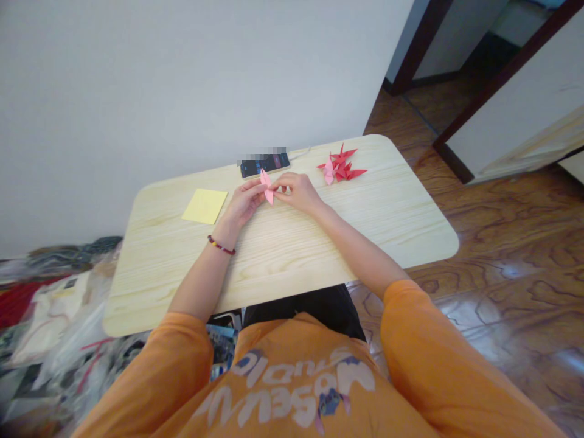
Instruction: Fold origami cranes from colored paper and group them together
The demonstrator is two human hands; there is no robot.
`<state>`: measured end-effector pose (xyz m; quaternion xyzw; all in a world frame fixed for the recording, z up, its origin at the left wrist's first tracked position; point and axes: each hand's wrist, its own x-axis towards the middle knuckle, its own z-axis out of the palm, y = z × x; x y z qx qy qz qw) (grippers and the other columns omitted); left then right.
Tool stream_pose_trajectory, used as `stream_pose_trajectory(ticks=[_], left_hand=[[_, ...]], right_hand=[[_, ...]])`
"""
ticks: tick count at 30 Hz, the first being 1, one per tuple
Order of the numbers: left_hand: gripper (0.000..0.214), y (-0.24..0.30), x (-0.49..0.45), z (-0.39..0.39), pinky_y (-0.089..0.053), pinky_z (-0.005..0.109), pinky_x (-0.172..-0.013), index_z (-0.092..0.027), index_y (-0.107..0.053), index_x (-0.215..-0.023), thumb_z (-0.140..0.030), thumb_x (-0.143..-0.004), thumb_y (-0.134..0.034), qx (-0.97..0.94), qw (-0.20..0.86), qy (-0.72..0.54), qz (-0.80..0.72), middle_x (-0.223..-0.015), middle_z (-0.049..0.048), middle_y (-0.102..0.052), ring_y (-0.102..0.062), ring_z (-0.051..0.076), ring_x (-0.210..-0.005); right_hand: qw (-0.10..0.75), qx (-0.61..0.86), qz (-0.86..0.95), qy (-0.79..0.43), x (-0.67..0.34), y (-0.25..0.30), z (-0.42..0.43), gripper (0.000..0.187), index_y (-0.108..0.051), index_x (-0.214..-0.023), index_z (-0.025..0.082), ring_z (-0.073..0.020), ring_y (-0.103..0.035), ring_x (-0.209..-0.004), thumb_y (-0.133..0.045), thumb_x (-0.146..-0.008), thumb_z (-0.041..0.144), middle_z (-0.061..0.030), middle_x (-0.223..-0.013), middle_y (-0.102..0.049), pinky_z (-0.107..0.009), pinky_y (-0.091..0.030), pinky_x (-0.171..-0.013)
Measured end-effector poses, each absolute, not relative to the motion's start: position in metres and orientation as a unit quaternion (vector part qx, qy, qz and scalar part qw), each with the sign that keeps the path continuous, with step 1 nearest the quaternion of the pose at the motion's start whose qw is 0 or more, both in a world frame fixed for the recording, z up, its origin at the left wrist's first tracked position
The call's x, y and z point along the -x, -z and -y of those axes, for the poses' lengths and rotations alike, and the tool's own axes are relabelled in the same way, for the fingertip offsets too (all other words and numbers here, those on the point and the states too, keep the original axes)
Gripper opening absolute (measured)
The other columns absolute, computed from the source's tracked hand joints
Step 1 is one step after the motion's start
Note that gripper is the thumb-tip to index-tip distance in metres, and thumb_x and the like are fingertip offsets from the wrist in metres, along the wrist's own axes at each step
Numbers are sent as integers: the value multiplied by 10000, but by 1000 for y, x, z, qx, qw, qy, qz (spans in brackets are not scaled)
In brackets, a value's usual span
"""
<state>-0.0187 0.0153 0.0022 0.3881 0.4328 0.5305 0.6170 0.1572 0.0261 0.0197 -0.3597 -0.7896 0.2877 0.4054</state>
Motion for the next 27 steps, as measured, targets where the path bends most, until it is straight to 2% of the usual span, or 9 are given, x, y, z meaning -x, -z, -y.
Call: stream_pose_trajectory(ticks=[3,6,14,20,27], left_hand=[[188,-4,20,-15,-550,311,-806,-178,-704,-801,-171,-619,-752,-384,625,-525,-432,-796,23,-705,-670,142,-733],[180,-4,20,-14,-553,301,-787,-179,-702,-785,-187,-615,-761,-385,628,-522,-431,-786,26,-706,-668,141,-727],[303,1,15,-15,-553,280,-768,-176,-698,-794,-255,-528,-820,-365,595,-573,-429,-805,27,-729,-671,131,-722],[368,5,7,-12,-541,348,-831,-157,-688,-792,-313,-502,-851,-390,555,-590,-438,-787,53,-732,-688,165,-743],[334,8,2,-10,-534,347,-821,-158,-698,-789,-302,-519,-831,-414,535,-579,-454,-775,49,-729,-690,177,-751]], right_hand=[[409,326,815,-250,-157,-19,-26,98,-730,-789,248,-193,-600,-803,-636,-762,251,-38,-850,-702,-352,-468,-788],[406,320,820,-246,-157,-18,-24,103,-729,-789,259,-208,-603,-867,-629,-769,250,-41,-878,-701,-370,-467,-836],[466,405,697,-365,-146,-13,-21,133,-725,-766,192,-157,-606,-688,-647,-731,295,-44,-795,-705,-275,-464,-596],[494,430,616,-437,-144,-8,-28,184,-682,-727,160,-151,-620,-670,-740,-620,297,-35,-718,-693,-291,-498,-666],[492,470,632,-371,-143,-9,-25,106,-652,-691,161,-124,-562,-596,-702,-641,241,-9,-659,-647,-265,-468,-605]])
